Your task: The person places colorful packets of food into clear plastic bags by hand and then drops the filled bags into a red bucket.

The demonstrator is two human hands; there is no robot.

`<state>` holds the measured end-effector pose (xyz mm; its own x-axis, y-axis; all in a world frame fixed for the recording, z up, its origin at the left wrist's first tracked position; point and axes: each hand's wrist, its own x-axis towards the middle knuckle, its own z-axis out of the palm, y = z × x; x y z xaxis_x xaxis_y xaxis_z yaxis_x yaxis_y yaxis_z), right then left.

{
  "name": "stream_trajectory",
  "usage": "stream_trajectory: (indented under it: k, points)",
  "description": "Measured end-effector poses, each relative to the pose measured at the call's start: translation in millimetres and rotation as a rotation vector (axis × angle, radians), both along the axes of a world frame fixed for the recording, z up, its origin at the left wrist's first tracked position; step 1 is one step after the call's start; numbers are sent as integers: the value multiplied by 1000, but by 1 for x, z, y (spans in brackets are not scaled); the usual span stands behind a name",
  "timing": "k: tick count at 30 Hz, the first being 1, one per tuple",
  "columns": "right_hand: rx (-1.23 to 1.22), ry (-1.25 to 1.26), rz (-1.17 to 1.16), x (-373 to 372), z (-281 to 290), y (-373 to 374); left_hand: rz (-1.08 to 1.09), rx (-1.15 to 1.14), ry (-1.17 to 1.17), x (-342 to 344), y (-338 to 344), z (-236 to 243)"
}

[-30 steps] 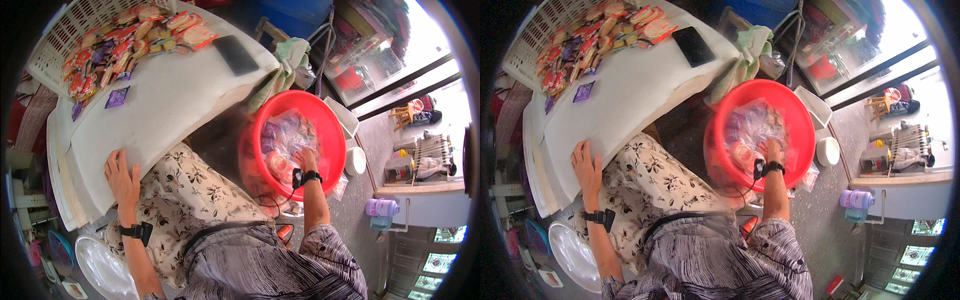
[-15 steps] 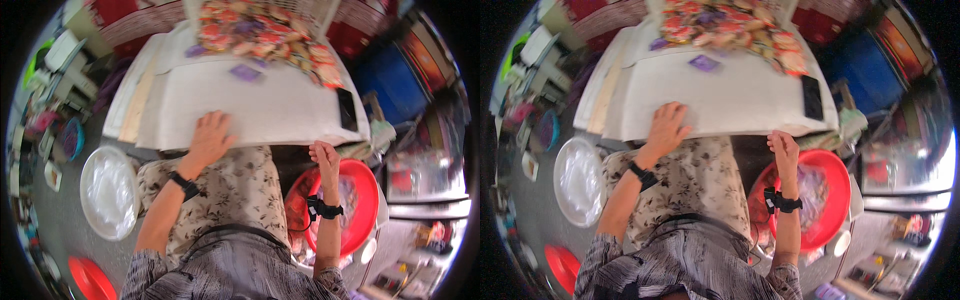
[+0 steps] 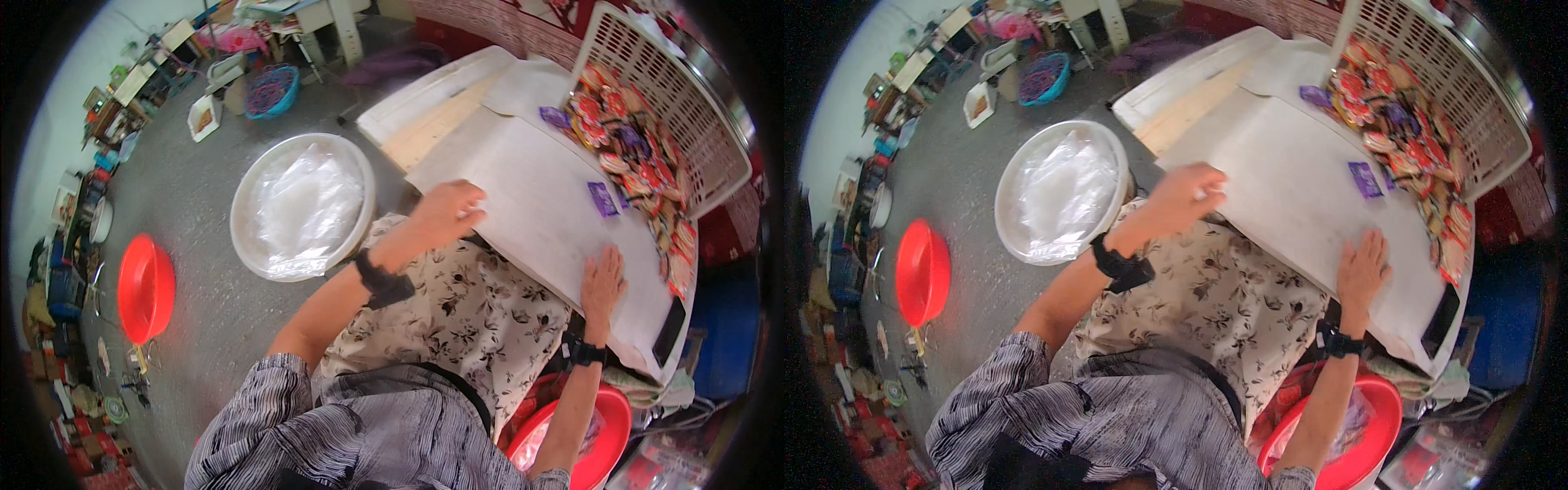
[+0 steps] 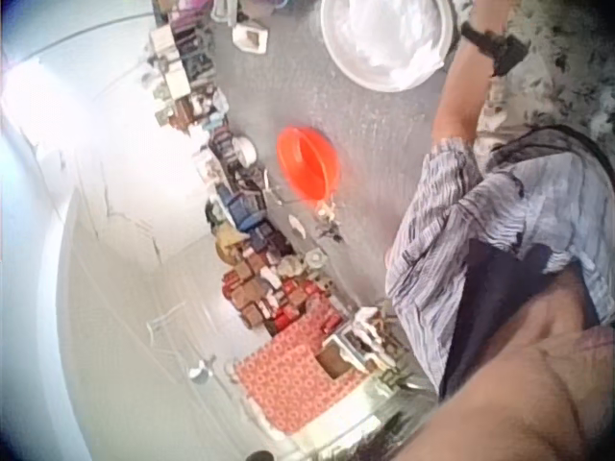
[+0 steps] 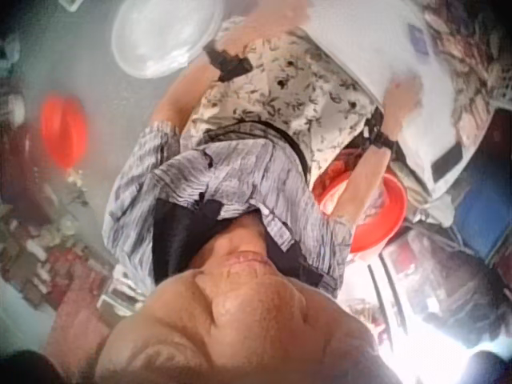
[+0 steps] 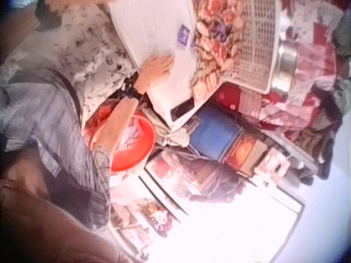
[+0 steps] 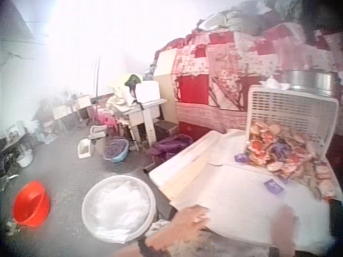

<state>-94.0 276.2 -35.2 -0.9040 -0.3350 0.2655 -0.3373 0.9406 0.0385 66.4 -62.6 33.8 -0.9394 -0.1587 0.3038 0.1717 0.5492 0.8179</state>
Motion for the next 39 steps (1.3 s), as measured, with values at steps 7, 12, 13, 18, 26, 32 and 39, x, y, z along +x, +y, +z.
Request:
stream_trajectory:
  k: [7, 12, 13, 18, 26, 32, 39]
  points:
    - [27, -46, -28, 5, 9, -10, 617, -537, -214, 91, -176, -52]
    - [36, -40, -48, 2, 6, -7, 817, -806, -613, 135, -234, -76]
    - [37, -32, -48, 2, 6, -5, 841, -836, -665, 139, -236, -83]
    - [52, -15, -33, 1, 6, -2, 832, -731, -744, 155, -257, -110]
    - [57, -30, -43, 7, 8, -7, 666, -696, -285, 163, -250, -70]
    - [-41, -3, -23, 6, 7, -4, 407, -411, -111, 124, -190, 37]
    - [-284, -92, 123, 9, 20, -4, 151, -347, -63, 66, -127, 81]
